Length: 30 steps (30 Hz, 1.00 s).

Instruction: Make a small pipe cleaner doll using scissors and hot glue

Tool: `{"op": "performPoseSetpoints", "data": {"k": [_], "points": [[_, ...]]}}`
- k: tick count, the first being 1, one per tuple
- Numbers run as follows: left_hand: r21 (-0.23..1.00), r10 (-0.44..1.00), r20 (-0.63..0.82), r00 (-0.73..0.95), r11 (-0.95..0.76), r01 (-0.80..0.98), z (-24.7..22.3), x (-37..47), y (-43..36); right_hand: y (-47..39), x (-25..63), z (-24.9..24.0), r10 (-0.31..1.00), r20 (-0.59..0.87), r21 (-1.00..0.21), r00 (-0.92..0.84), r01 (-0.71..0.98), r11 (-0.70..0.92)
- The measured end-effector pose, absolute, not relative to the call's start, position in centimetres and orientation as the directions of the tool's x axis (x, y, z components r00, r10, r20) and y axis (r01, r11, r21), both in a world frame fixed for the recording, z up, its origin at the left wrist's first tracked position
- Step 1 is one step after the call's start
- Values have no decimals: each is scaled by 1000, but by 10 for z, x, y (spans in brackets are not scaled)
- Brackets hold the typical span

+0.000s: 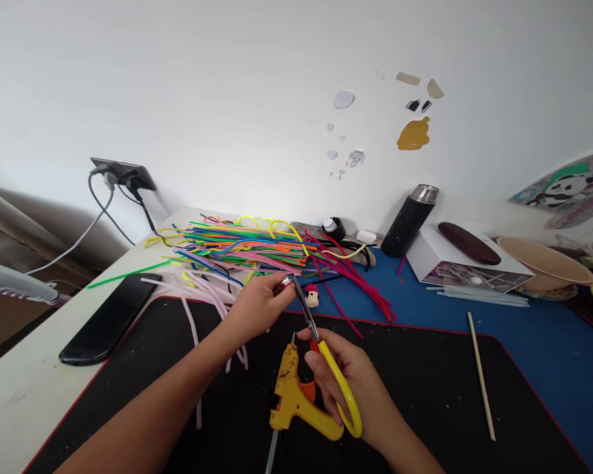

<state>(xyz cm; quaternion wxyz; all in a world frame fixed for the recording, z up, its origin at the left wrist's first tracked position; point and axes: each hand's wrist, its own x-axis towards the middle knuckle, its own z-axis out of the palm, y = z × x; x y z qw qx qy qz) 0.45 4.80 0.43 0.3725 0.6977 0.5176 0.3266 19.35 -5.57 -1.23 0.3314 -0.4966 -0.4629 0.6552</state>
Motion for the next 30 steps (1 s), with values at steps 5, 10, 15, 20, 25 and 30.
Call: {"op": "performPoseSetpoints", "data": {"k": [5,10,15,20,25,30], "points": [[859,968,54,244,-170,484,3,3,48,-56,193,-14,890,-348,-933,-294,17,-360],[855,970,50,239,-165,491,5,4,47,-56,194,-17,893,-339,-937,-297,22,-348],[853,968,53,245,-172,493,6,4,47,-56,196,-18,893,-343,-937,-292,34,-348],[849,967,46,252,-171,500,3,4,49,-56,195,-17,892,-343,-936,-295,30,-350],[861,968,59,246,-174,478,-4,2,55,-55,194,-14,892,-350,-933,-285,21,-359],[956,992,62,108,-91,280,-7,-4,60,-54,197,-11,899,-344,-936,-272,18,-353]]}}
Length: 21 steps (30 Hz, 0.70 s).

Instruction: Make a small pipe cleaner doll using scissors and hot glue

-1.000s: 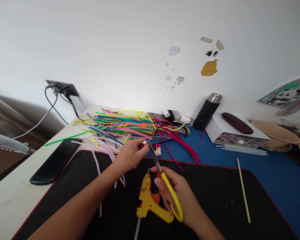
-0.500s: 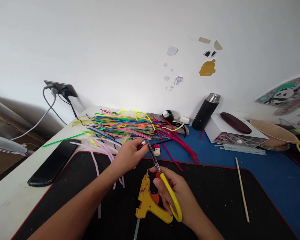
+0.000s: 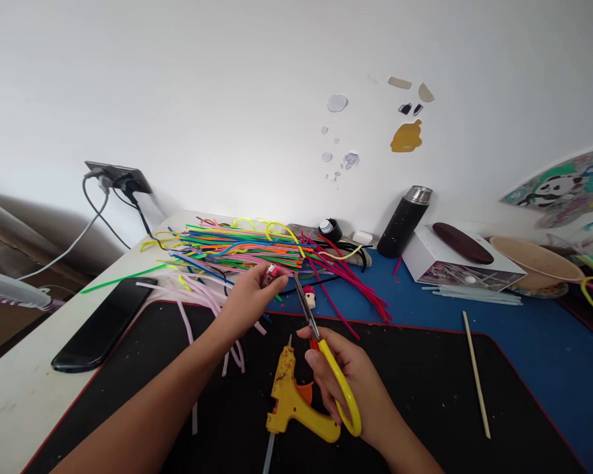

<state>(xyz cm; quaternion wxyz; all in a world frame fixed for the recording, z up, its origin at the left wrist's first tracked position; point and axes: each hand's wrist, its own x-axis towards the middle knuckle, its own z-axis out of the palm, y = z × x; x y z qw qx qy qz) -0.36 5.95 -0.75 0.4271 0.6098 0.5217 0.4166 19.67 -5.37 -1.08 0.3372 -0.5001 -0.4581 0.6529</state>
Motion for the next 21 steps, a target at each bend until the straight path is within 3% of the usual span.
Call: {"op": "performPoseSetpoints", "data": {"k": [4,7,21], "points": [[1000,994,18,104,-17,-15,-6,-5,59,-53,198,-9,897,-347,-934,-275,19,-356],[994,991,23,130,-8,-113,-5,-5,57,-53,198,-9,897,-347,-934,-273,18,-356],[995,990,27,139,-14,-94,-2,-5,55,-54,199,-10,902,-334,-940,-273,21,-342]]}}
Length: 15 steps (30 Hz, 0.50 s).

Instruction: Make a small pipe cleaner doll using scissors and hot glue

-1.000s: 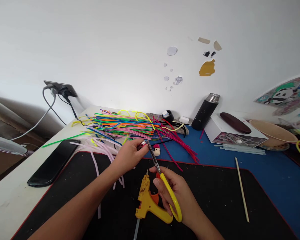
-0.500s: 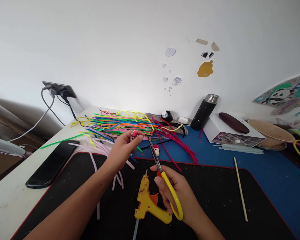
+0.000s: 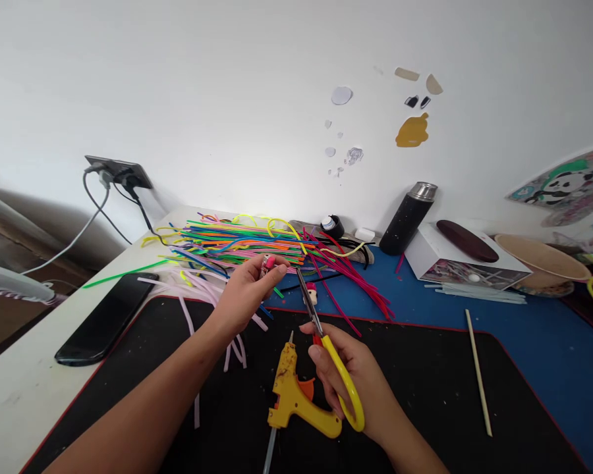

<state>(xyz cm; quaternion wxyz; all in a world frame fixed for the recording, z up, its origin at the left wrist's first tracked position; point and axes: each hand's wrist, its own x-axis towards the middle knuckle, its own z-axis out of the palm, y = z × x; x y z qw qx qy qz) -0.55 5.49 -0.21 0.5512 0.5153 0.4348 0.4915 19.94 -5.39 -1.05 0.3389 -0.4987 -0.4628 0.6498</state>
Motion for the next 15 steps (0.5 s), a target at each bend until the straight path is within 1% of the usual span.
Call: {"op": "performPoseSetpoints", "data": {"k": [15], "points": [[997,989,17,147,-7,-73,2,-4,52,-54,198,-13,898,-344,-936,-274,23,-352]]}}
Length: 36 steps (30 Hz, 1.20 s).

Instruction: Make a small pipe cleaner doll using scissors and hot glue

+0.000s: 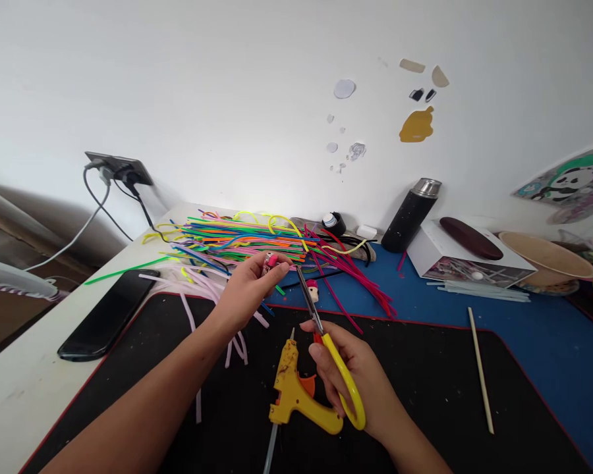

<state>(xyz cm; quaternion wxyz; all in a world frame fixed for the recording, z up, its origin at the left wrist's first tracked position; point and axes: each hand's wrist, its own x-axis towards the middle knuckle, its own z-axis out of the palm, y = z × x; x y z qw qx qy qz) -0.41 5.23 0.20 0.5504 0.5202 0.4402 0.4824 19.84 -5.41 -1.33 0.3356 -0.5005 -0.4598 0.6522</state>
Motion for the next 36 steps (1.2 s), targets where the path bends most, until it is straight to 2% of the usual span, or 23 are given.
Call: {"op": "performPoseSetpoints", "data": {"k": [18,36], "points": [[1000,987,3,158,-4,3,9,-2,50,-55,197,-11,888,-366,-928,-279,38,-371],[999,986,-14,164,19,-26,4,-3,52,-56,197,-10,894,-362,-930,-266,32,-367]]}}
